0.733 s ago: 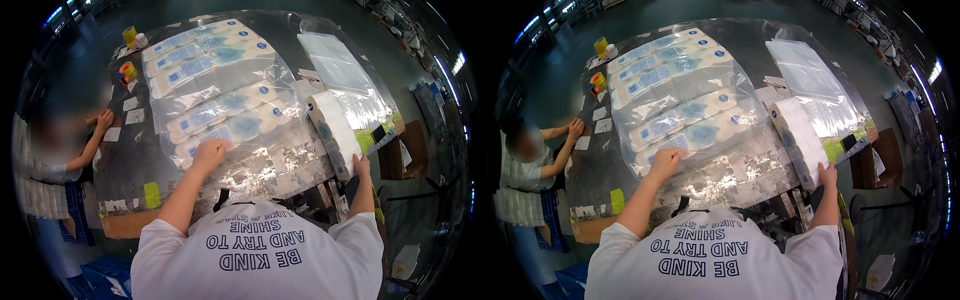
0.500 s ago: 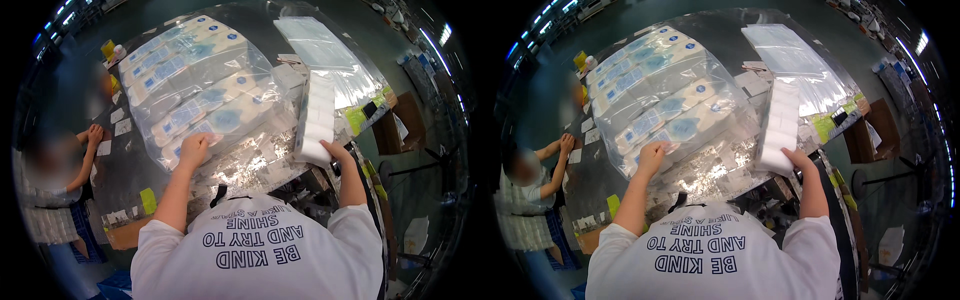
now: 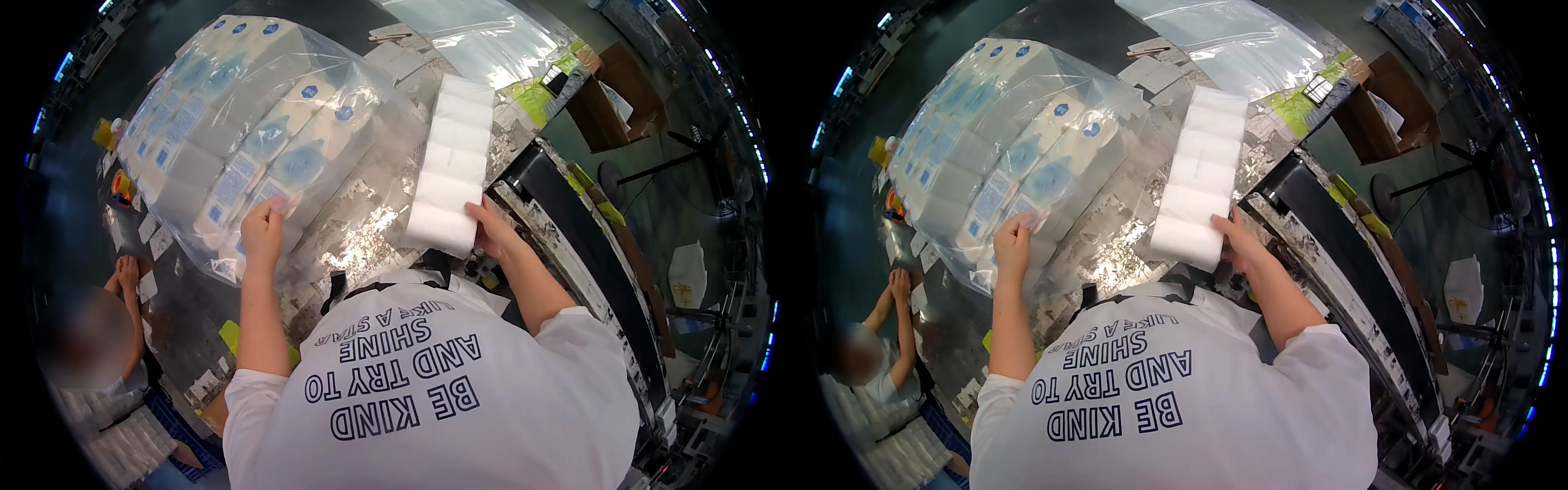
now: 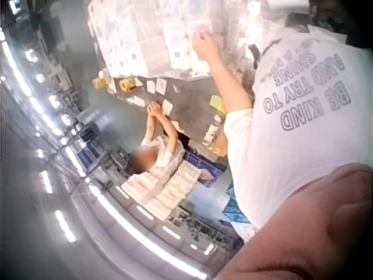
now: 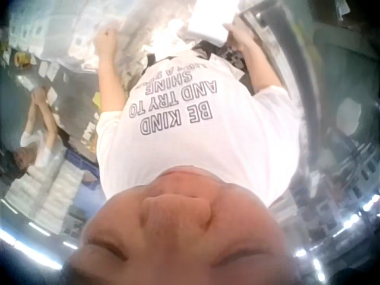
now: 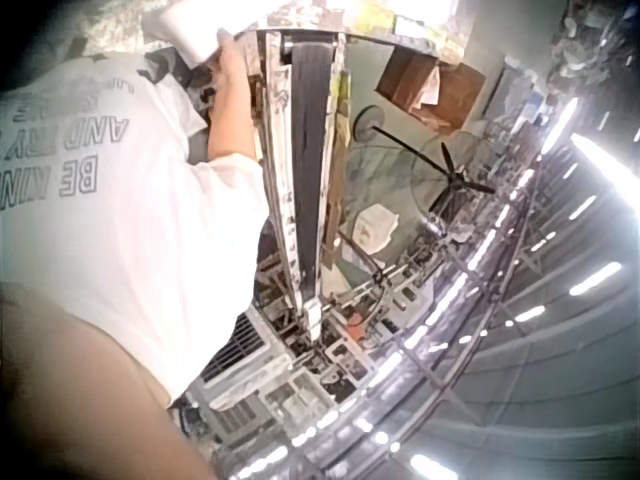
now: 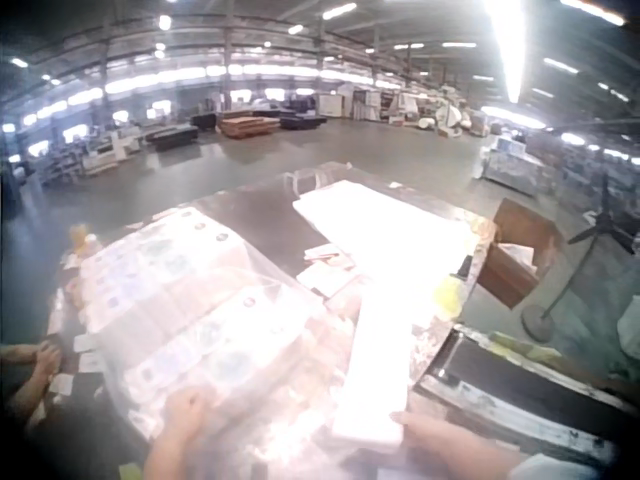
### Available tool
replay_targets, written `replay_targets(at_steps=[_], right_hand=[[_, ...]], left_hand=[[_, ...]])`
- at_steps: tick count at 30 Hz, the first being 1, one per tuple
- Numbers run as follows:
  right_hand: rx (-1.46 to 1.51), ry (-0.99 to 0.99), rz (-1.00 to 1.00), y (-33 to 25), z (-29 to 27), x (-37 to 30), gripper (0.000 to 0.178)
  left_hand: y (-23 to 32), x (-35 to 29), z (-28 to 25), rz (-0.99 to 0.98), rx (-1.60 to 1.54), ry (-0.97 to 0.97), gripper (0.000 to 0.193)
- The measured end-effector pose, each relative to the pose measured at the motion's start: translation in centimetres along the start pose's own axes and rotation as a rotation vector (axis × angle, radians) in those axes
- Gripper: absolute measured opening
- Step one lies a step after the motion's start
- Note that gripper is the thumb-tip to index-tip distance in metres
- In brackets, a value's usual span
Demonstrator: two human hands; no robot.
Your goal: The person packs stacks of blue and white packages into a clear plastic bag on a metal table, inserts a white divider, and moves the bag to a conveyor belt while another worker performs similar tasks nearby.
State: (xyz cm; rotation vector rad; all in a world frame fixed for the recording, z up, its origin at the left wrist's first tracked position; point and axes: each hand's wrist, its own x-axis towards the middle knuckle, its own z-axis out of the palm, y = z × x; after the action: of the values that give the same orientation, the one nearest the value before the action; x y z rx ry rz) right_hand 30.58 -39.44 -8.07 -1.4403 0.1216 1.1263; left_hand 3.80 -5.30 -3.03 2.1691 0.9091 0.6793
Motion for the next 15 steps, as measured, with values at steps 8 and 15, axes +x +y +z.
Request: replay_targets(at_steps=[8,15], right_hand=[[0.057,-0.055,-0.069,1.7,0.4,1.0,0.092],[0.050,-0.191,-0.073,2.9,-1.0,-3.2,0.088]], left_hand=[[-0.2,0.0,0.2,0.027,-0.024,0.008,0.026],[0.0,-0.2,-0.2,0.037,0.017,0.000,0.024]])
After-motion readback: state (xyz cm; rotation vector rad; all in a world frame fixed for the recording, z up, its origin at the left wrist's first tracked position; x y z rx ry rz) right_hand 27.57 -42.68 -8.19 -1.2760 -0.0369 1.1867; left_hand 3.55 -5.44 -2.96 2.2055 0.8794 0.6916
